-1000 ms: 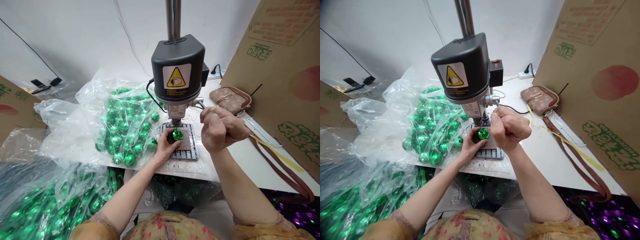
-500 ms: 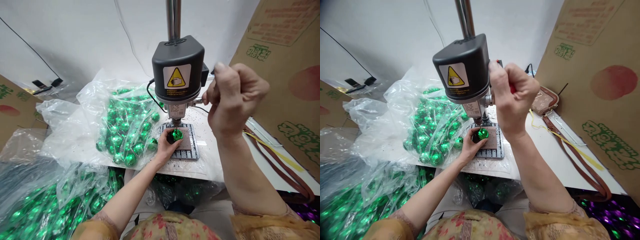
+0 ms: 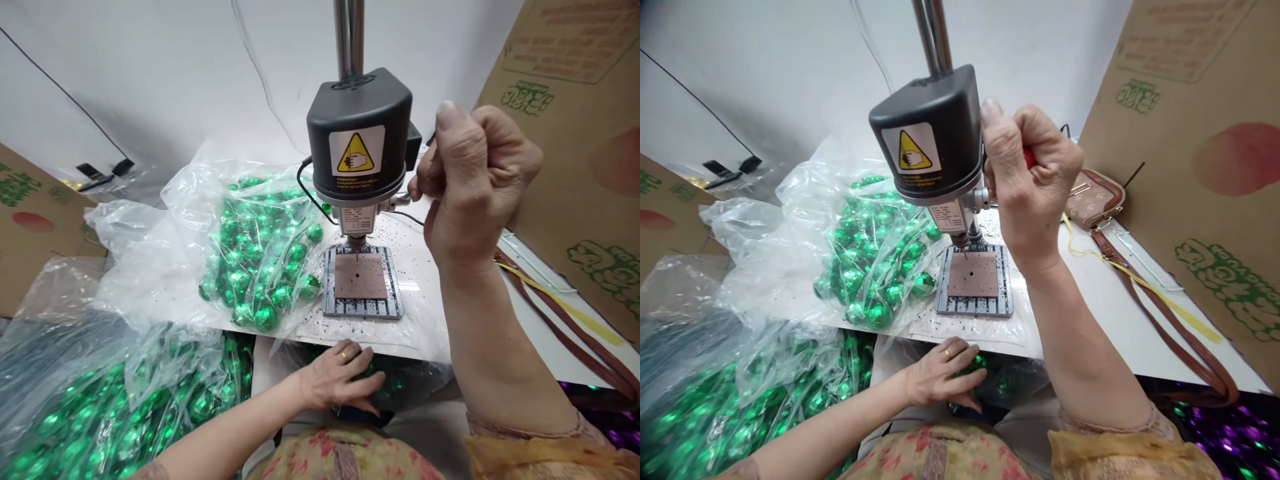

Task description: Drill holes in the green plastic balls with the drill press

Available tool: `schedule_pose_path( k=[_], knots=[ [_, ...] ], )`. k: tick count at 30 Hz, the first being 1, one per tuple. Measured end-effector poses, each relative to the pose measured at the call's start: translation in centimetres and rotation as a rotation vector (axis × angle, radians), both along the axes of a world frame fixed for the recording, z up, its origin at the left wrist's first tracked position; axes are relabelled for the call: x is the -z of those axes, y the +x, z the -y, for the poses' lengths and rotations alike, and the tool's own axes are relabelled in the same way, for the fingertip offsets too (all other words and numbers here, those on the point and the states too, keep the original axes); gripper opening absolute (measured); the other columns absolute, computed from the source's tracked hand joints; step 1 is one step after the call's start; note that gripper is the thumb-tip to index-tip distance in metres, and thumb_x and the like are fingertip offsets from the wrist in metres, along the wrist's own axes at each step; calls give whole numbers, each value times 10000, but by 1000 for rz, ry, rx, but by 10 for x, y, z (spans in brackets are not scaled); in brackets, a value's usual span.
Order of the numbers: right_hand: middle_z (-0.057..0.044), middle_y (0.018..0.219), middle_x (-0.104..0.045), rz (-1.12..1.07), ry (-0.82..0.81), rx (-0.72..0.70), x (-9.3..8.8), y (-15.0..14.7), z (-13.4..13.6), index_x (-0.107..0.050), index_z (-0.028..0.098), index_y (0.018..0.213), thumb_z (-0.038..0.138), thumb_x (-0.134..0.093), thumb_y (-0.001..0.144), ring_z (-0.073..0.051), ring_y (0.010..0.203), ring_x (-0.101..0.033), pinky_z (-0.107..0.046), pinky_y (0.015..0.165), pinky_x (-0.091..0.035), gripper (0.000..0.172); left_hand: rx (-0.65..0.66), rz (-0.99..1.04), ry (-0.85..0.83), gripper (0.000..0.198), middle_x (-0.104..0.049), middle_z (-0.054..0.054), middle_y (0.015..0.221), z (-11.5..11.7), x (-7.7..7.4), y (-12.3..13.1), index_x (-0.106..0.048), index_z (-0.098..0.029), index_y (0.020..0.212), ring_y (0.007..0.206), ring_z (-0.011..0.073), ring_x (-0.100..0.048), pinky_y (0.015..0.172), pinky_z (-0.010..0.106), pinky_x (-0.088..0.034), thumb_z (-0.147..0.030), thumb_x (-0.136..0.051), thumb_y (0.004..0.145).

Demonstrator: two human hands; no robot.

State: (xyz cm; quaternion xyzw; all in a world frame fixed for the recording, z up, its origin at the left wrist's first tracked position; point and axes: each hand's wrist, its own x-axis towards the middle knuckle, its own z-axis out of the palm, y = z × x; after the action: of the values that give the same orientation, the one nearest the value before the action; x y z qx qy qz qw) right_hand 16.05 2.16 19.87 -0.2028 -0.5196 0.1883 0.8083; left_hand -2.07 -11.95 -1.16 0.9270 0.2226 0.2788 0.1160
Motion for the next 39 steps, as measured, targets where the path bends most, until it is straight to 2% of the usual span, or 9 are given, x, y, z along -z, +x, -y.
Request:
schedule_pose_path(
  k=[4,9,18,22,26,30,32,35,39],
  knots=[
    [74,473,-350,4,-8,11,2,0,1,-341,219,564,269,-633,891,-46,386,-306,-255,380,-245,441,-343,120,-33,203,-701,69,1014,-63,-25,-1,-630,-255,1104,929,258,-673,883,444,-550,-229,-578,909],
    [55,483,-357,10,-34,21,3,1,3,-354,226,564,302,-641,890,-68,408,-304,-289,406,-265,442,-801,-90,-110,261,-649,116,932,-163,-41,-5,-614,-189,1004,974,293,-615,950,460,-482,-30,-490,838],
    [58,466,-353,-10,-20,-14,2,0,4,-377,236,554,223,-616,894,-83,405,-293,-307,399,-255,416,-961,-270,-110,282,-580,244,1185,-233,-45,-25,-672,-106,1065,1215,401,-489,1066,558,-340,-34,-519,840],
    [62,458,-361,-12,-12,-13,2,0,3,-386,237,544,226,-628,884,-83,390,-295,-314,388,-257,417,-941,-230,-163,229,-553,239,1234,-240,-46,-28,-707,-105,958,1221,400,-494,1067,564,-359,-13,-576,794],
    [63,461,-364,-8,-12,-22,2,0,4,-387,244,541,235,-619,884,-96,380,-312,-331,385,-250,415,-850,-123,-259,231,-568,145,1226,-228,-55,-27,-705,-180,1060,1098,286,-585,940,423,-507,-142,-589,864],
    [62,482,-385,6,-13,-8,3,0,4,-403,244,546,269,-622,890,-102,399,-347,-336,420,-252,409,-581,442,-767,355,-609,85,1131,-192,-67,-23,-651,-218,1155,855,179,-626,636,267,-533,-414,-402,996],
    [61,485,-390,3,-9,0,3,0,4,-403,247,545,262,-623,887,-105,402,-330,-341,424,-251,407,-468,675,-1019,396,-634,65,1052,-170,-70,-19,-639,-206,1135,751,142,-611,550,216,-484,-526,-506,943],
    [59,489,-388,-7,-4,-1,4,0,3,-406,247,549,262,-627,883,-103,411,-309,-341,425,-256,401,-395,779,-1194,437,-651,28,935,-143,-70,-12,-628,-201,1092,719,120,-617,555,188,-477,-510,-734,802],
    [63,498,-375,8,-15,9,5,0,3,-388,241,564,259,-606,902,-93,407,-334,-323,424,-264,403,-369,890,-1289,476,-656,21,892,-126,-66,-2,-569,-238,1090,681,169,-667,516,236,-481,-580,-724,798]
  ],
)
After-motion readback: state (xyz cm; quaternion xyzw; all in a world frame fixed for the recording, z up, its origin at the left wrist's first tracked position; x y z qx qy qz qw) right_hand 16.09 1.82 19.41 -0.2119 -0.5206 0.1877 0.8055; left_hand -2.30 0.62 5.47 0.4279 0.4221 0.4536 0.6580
